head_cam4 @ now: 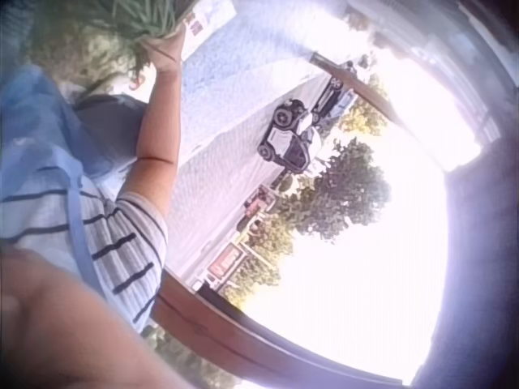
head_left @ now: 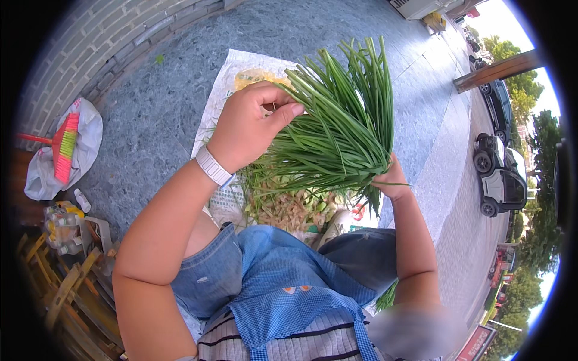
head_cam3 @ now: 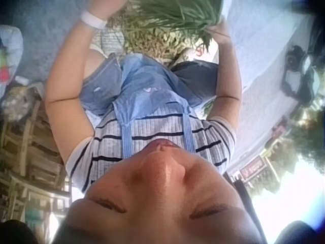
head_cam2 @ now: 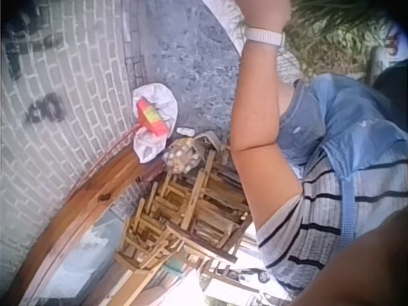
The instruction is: The person sits on the ground outdoors and trims the ends of green leafy vegetables by hand. They repeatedly pick up bunches, remove unwanted parts, and place the trimmed pieces onto a pile on a white sack.
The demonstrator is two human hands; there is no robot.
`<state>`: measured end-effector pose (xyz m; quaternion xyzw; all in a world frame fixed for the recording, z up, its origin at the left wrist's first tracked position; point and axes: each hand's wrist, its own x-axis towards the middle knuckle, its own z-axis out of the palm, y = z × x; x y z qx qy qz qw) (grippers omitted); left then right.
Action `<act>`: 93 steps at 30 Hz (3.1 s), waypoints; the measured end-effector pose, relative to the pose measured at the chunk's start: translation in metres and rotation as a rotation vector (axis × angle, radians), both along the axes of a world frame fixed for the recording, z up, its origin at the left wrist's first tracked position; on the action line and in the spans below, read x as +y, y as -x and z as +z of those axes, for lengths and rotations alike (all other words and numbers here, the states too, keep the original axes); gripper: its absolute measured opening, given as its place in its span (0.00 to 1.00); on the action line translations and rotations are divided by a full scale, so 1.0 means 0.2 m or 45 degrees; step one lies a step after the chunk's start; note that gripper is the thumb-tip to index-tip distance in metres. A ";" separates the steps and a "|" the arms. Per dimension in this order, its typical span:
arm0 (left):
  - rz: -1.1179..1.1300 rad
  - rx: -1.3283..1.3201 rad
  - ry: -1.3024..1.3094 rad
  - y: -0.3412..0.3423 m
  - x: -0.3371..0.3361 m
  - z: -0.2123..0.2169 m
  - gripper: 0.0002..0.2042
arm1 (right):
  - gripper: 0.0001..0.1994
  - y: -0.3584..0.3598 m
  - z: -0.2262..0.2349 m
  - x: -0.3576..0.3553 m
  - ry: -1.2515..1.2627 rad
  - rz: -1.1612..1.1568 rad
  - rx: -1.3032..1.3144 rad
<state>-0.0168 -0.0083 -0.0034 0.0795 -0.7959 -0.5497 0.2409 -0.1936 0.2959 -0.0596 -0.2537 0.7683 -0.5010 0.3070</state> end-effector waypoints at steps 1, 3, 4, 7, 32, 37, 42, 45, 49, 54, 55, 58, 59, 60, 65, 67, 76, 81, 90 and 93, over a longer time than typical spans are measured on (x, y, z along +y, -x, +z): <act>0.015 0.044 -0.071 0.00 0.00 -0.01 0.09 | 0.34 0.00 0.00 0.00 0.012 -0.013 -0.003; 0.046 0.133 -0.214 0.01 -0.01 -0.05 0.08 | 0.34 -0.01 0.00 -0.01 0.027 -0.018 -0.006; 0.034 0.132 -0.300 0.01 -0.01 -0.05 0.07 | 0.34 -0.01 0.01 -0.01 0.030 -0.014 -0.004; 0.010 0.100 -0.540 -0.01 -0.05 0.00 0.04 | 0.33 -0.01 0.03 -0.01 0.044 -0.027 -0.007; 0.237 0.214 1.019 -0.10 -0.08 0.10 0.05 | 0.29 -0.03 0.08 -0.01 -0.031 0.007 0.067; 0.099 0.301 1.232 -0.07 -0.03 0.06 0.06 | 0.29 -0.05 0.11 -0.04 -0.056 0.002 0.032; 0.062 0.271 1.317 -0.05 -0.03 0.03 0.06 | 0.29 -0.08 0.10 -0.03 -0.042 -0.069 0.043; 0.067 0.224 1.258 -0.05 -0.02 0.03 0.06 | 0.28 -0.07 0.09 -0.02 -0.029 -0.027 0.066; 0.072 0.196 1.211 -0.05 -0.01 0.02 0.06 | 0.30 -0.05 0.12 -0.04 -0.058 0.117 0.055; 0.064 0.099 1.224 -0.06 -0.02 0.01 0.06 | 0.33 -0.09 0.17 -0.08 -0.137 0.109 0.027; 0.056 0.094 1.232 -0.06 -0.02 0.01 0.06 | 0.33 -0.09 0.17 -0.08 -0.127 0.109 0.021; 0.034 0.075 1.254 -0.06 -0.03 0.01 0.06 | 0.33 -0.09 0.17 -0.08 -0.118 0.127 0.024; 0.027 0.066 1.260 -0.06 -0.03 0.01 0.06 | 0.32 -0.09 0.17 -0.09 -0.118 0.136 0.030; 0.020 0.058 1.266 -0.06 -0.03 0.00 0.06 | 0.32 -0.10 0.18 -0.09 -0.117 0.122 0.015; 0.013 0.078 1.262 -0.06 -0.04 -0.01 0.05 | 0.32 -0.10 0.19 -0.10 -0.106 0.124 0.000; -0.007 0.052 1.294 -0.06 -0.04 0.00 0.05 | 0.32 -0.10 0.19 -0.10 -0.133 0.150 0.009; -0.085 -0.007 1.371 -0.05 -0.03 -0.02 0.04 | 0.24 -0.13 0.20 -0.12 -0.051 0.125 0.027; -0.083 -0.024 1.354 -0.05 -0.03 -0.02 0.04 | 0.24 -0.11 0.15 -0.09 -0.040 0.139 0.030; -0.058 -0.001 1.360 -0.05 -0.05 -0.04 0.05 | 0.22 -0.15 0.23 -0.14 -0.075 0.160 0.039; -0.075 -0.035 1.376 -0.05 -0.05 -0.03 0.06 | 0.21 -0.15 0.24 -0.14 -0.050 0.146 0.048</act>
